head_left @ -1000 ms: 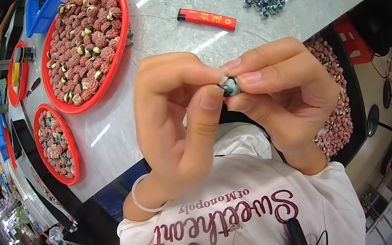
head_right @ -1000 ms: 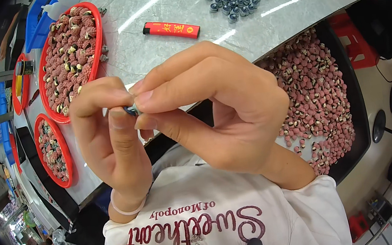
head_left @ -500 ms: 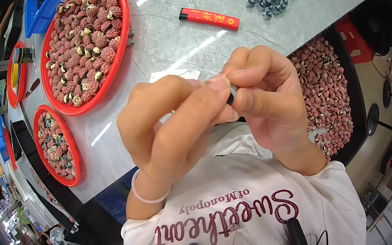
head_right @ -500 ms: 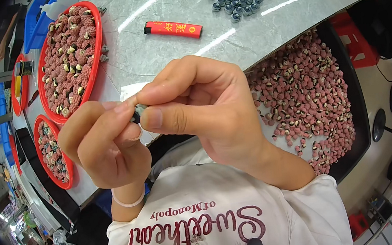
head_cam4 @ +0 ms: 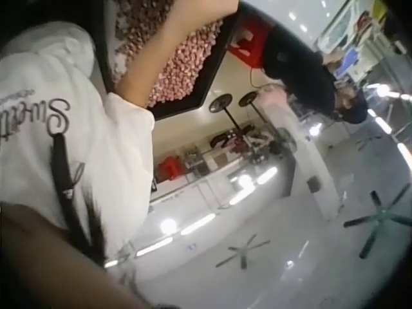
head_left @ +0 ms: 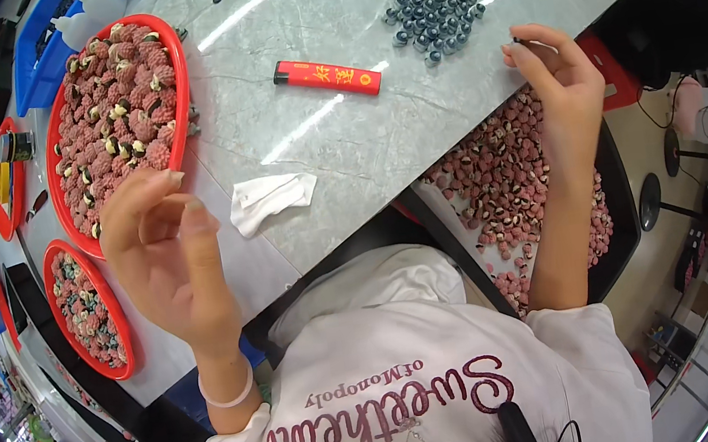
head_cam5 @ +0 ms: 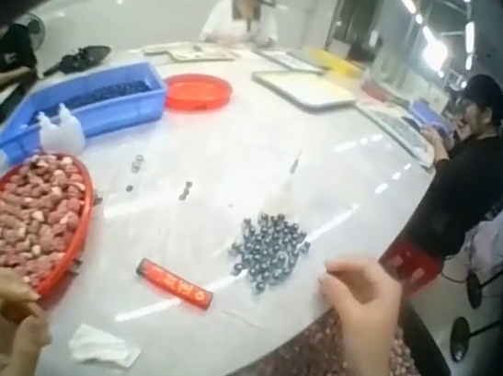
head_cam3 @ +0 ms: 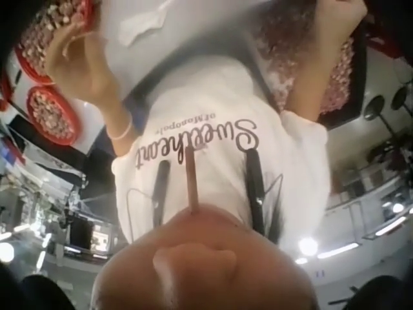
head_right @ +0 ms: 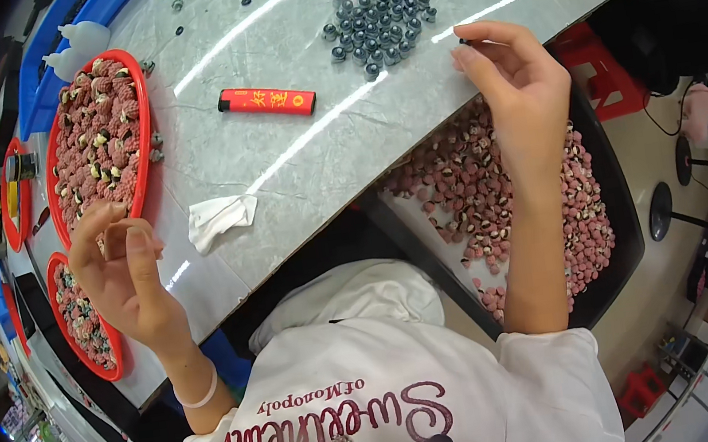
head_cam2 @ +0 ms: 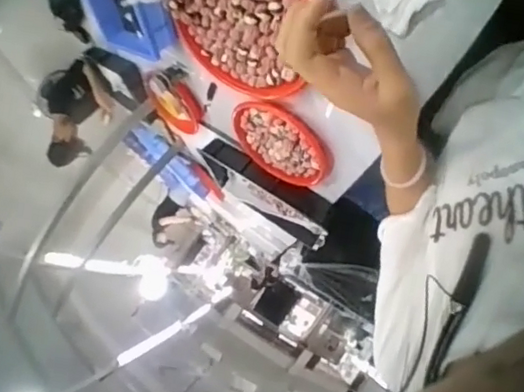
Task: The person applies glue from a bottle to small components and attaches decorative blue beads to them by hand.
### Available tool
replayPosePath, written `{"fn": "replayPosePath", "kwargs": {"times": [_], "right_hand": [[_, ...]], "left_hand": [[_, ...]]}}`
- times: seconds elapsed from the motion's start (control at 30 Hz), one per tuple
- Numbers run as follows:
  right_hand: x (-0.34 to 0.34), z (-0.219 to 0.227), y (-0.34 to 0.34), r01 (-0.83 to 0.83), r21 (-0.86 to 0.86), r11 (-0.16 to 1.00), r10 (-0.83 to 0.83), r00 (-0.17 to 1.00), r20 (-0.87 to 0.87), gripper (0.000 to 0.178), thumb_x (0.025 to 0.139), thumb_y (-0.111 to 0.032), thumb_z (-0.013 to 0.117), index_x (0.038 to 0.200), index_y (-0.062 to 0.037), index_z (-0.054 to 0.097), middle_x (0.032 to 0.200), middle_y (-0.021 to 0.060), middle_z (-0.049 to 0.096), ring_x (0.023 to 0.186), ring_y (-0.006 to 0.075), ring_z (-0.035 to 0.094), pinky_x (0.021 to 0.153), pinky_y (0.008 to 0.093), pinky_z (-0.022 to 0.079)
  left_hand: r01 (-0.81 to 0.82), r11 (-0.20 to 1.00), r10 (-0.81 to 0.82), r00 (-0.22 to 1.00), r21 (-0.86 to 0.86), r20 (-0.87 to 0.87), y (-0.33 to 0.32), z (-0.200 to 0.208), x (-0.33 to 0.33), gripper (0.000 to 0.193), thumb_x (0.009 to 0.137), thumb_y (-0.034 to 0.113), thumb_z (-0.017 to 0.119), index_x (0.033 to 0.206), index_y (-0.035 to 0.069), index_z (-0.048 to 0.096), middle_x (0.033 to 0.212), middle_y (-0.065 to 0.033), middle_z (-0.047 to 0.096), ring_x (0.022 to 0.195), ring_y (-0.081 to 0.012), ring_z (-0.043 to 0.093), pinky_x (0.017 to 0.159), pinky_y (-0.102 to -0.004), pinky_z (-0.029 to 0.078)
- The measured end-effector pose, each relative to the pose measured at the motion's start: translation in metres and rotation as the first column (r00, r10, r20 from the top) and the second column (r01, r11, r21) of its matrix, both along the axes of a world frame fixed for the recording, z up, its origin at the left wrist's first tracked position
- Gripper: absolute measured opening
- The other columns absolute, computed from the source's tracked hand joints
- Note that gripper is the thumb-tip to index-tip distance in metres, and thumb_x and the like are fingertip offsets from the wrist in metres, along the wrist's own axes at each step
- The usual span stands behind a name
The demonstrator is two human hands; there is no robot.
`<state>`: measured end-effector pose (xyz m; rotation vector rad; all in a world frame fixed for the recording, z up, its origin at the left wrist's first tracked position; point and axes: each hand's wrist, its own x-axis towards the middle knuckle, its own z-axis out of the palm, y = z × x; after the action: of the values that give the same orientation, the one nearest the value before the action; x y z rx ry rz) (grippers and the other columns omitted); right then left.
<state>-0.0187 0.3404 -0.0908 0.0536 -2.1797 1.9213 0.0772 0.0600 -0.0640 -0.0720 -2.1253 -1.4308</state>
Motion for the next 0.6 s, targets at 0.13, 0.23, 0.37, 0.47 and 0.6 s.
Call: {"fn": "replayPosePath", "kwargs": {"times": [0.13,0.23,0.37,0.47,0.6], "right_hand": [[-0.017,-0.001,-0.008,0.046,0.435,0.899,-0.024,0.998,-0.056,0.014,0.073,0.001,0.059,0.087,0.0029,0.059,0.082,0.0058,0.061,0.075,0.0110,0.056,0.072,0.0221,0.044],[-0.025,0.001,-0.017,-0.006,0.501,0.865,0.045,0.997,-0.067,0.015,0.071,0.002,0.060,0.086,0.0032,0.058,0.081,0.0065,0.060,0.075,0.0105,0.056,0.071,0.0220,0.044],[-0.022,0.014,-0.013,-0.042,0.385,0.922,0.033,0.999,0.030,0.018,0.073,0.006,0.058,0.089,0.0024,0.052,0.082,0.0062,0.058,0.078,0.0118,0.057,0.072,0.0216,0.045],[-0.018,0.037,-0.024,0.000,0.214,0.977,0.044,0.979,-0.201,0.018,0.072,0.009,0.058,0.087,0.0011,0.053,0.082,0.0070,0.057,0.077,0.0119,0.056,0.072,0.0219,0.045],[-0.043,0.052,-0.099,-0.390,0.390,0.834,0.470,0.873,-0.133,0.016,0.070,0.001,0.061,0.085,-0.0003,0.056,0.083,0.0059,0.059,0.072,0.0118,0.057,0.067,0.0224,0.045]], "left_hand": [[0.130,0.985,-0.131,0.991,-0.112,-0.008,-0.001,-0.001,0.000,0.029,0.075,-0.007,0.051,0.103,-0.001,0.047,0.100,-0.0140,0.046,0.067,-0.0106,0.047,0.061,-0.0201,0.040],[0.142,0.959,-0.142,0.990,-0.245,0.014,-0.012,0.002,0.008,0.028,0.074,-0.008,0.051,0.101,-0.002,0.047,0.099,-0.0145,0.046,0.067,-0.0113,0.048,0.061,-0.0206,0.041],[0.007,0.985,-0.004,1.000,-0.172,0.021,-0.033,0.011,0.020,0.026,0.075,-0.008,0.051,0.100,-0.002,0.048,0.098,-0.0143,0.046,0.065,-0.0116,0.049,0.060,-0.0213,0.041],[-0.111,0.992,0.112,0.994,-0.065,0.006,-0.055,0.019,0.023,0.024,0.077,-0.005,0.049,0.100,-0.002,0.047,0.098,-0.0139,0.048,0.060,-0.0111,0.049,0.058,-0.0209,0.041],[-0.184,0.982,0.183,0.983,-0.047,-0.013,-0.064,0.026,0.023,0.024,0.077,-0.004,0.050,0.101,-0.003,0.046,0.098,-0.0136,0.049,0.060,-0.0113,0.049,0.057,-0.0204,0.040]]}}
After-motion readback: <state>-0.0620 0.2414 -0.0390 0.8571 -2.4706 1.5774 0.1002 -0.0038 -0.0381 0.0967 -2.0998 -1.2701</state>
